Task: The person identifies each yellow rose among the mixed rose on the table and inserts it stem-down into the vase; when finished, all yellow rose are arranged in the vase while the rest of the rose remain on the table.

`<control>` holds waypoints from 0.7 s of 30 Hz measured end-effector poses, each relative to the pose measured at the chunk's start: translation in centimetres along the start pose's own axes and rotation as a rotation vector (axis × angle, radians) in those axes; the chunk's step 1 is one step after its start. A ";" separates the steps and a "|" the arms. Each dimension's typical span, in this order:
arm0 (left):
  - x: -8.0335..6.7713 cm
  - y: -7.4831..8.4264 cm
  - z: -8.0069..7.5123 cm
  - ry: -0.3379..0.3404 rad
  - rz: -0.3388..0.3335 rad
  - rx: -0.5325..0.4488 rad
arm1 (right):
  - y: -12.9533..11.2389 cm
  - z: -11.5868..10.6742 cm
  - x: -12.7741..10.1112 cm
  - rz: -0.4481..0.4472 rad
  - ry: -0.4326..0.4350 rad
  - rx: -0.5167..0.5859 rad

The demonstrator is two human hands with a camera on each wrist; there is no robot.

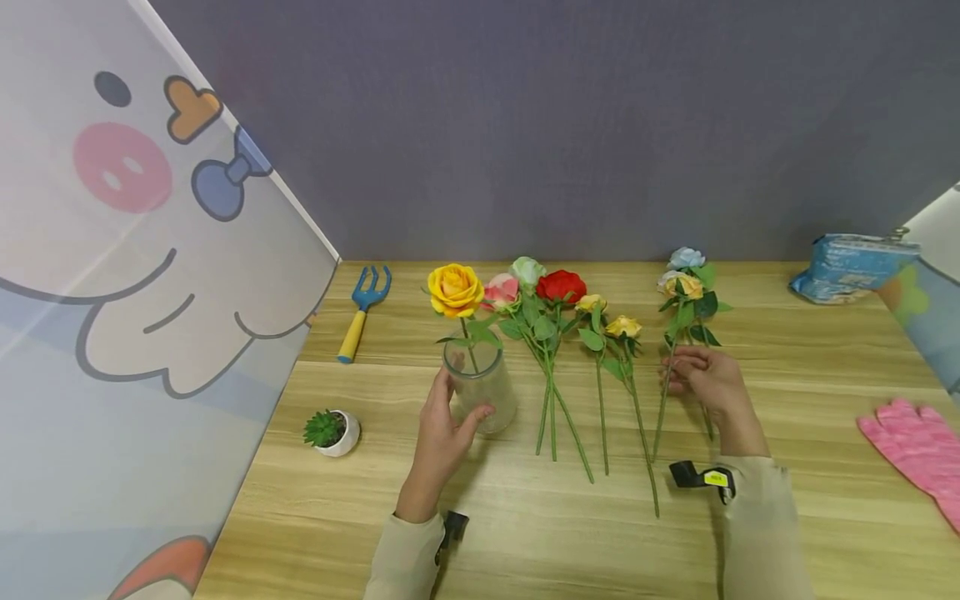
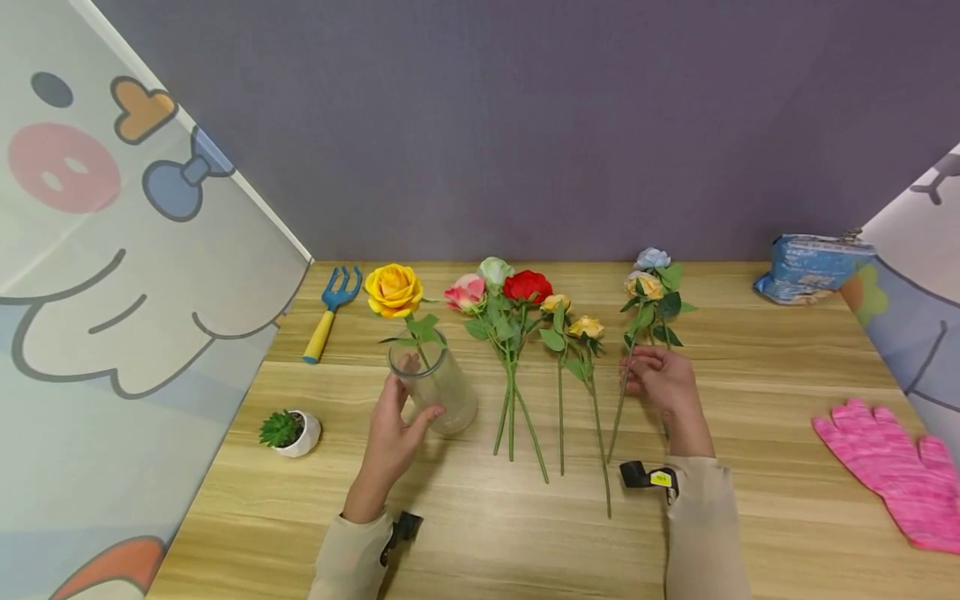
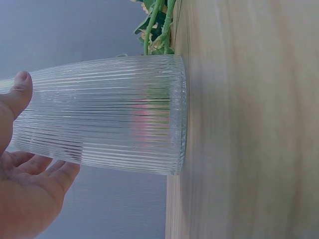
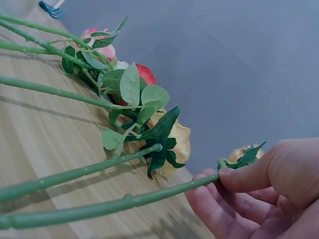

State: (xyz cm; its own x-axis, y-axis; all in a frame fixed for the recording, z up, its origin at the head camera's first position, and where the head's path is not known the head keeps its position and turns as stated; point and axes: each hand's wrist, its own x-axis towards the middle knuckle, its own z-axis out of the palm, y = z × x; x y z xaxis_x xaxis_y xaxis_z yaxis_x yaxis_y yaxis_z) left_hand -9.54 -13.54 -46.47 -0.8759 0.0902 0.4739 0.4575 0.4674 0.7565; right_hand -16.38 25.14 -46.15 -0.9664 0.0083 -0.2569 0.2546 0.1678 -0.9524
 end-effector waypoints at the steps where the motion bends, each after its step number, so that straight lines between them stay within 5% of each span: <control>1: 0.0 0.0 0.0 -0.001 -0.002 0.002 | 0.0 0.0 0.0 -0.003 0.001 0.013; 14: 0.1 0.0 0.0 0.002 0.001 0.002 | 0.1 -0.4 -0.3 -0.042 0.068 0.313; 21: 0.1 0.0 0.0 0.001 -0.004 0.003 | -0.4 -0.1 -0.3 -0.032 0.217 0.434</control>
State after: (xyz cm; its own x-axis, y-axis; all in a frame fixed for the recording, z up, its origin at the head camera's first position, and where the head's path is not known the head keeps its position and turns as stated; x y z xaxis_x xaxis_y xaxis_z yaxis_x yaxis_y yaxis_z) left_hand -9.61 -13.48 -46.40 -0.8776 0.0873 0.4713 0.4534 0.4703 0.7571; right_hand -16.19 25.16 -45.71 -0.9472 0.2233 -0.2300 0.1711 -0.2545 -0.9518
